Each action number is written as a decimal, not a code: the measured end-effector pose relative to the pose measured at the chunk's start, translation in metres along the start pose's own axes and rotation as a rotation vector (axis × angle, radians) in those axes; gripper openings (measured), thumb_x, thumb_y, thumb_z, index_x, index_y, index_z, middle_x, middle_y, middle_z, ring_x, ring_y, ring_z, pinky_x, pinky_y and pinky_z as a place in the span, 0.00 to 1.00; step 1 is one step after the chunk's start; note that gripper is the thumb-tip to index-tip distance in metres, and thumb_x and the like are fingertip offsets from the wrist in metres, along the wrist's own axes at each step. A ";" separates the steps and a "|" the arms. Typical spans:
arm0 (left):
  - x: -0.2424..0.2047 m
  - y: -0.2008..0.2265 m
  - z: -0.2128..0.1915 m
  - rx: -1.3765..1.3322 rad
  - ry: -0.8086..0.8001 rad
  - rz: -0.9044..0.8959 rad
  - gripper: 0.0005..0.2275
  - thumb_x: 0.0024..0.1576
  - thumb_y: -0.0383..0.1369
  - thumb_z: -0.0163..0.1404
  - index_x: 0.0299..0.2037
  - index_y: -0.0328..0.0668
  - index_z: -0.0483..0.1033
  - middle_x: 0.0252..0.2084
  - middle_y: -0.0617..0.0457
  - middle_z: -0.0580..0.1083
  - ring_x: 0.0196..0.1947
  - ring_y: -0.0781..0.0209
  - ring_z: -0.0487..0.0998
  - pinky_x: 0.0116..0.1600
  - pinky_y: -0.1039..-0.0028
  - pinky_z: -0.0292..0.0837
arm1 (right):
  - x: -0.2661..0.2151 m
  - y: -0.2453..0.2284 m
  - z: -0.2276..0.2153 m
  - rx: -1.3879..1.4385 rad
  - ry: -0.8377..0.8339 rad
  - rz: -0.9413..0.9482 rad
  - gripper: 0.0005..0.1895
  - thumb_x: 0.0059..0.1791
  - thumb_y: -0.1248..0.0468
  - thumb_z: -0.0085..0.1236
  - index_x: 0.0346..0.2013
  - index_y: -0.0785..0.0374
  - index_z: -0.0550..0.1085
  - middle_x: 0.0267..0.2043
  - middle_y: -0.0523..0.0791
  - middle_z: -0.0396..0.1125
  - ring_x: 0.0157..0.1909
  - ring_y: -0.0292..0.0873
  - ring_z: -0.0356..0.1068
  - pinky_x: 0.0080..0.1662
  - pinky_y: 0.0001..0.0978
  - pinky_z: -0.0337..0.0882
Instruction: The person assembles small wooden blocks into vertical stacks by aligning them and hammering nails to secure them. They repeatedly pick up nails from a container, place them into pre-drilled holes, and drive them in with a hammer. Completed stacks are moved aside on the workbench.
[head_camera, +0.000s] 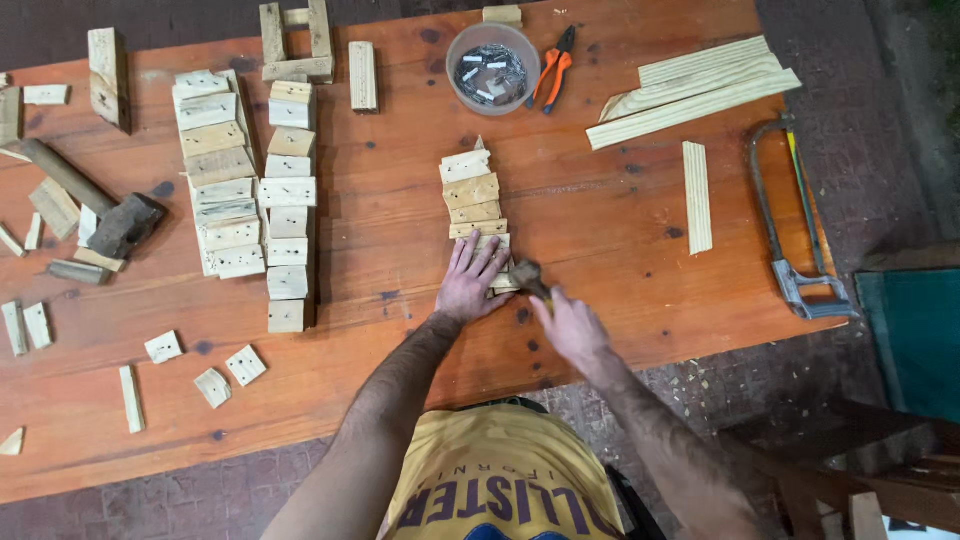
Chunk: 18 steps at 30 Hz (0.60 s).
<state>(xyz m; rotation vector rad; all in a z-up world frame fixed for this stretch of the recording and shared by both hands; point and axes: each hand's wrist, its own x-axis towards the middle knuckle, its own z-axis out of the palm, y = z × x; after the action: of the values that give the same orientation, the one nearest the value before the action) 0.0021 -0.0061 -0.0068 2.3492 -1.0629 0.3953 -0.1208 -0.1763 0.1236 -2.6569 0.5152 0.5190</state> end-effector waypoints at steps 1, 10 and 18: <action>-0.005 0.003 -0.001 0.001 0.000 0.002 0.38 0.45 0.57 0.61 0.68 0.59 0.69 0.71 0.54 0.66 0.75 0.37 0.55 0.77 0.47 0.47 | 0.004 0.012 0.004 0.002 0.001 0.000 0.30 0.57 0.38 0.40 0.56 0.60 0.69 0.39 0.61 0.75 0.44 0.63 0.78 0.43 0.57 0.78; 0.003 0.008 -0.015 0.005 -0.042 0.010 0.34 0.46 0.55 0.62 0.65 0.63 0.71 0.66 0.51 0.70 0.74 0.33 0.56 0.77 0.44 0.46 | 0.052 0.073 -0.025 0.099 0.297 0.110 0.28 0.57 0.40 0.47 0.52 0.63 0.70 0.37 0.66 0.73 0.42 0.72 0.75 0.43 0.65 0.74; -0.010 0.013 0.002 -0.066 0.061 0.065 0.08 0.55 0.46 0.60 0.41 0.61 0.81 0.57 0.55 0.73 0.66 0.47 0.68 0.71 0.34 0.51 | 0.119 0.138 0.011 -0.143 0.460 0.123 0.23 0.49 0.41 0.58 0.52 0.48 0.70 0.46 0.45 0.74 0.49 0.53 0.77 0.45 0.55 0.78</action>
<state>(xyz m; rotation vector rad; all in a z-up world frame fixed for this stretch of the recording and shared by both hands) -0.0141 -0.0086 -0.0079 2.2348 -1.1094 0.4458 -0.0787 -0.3229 0.0236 -2.9001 0.8029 -0.0347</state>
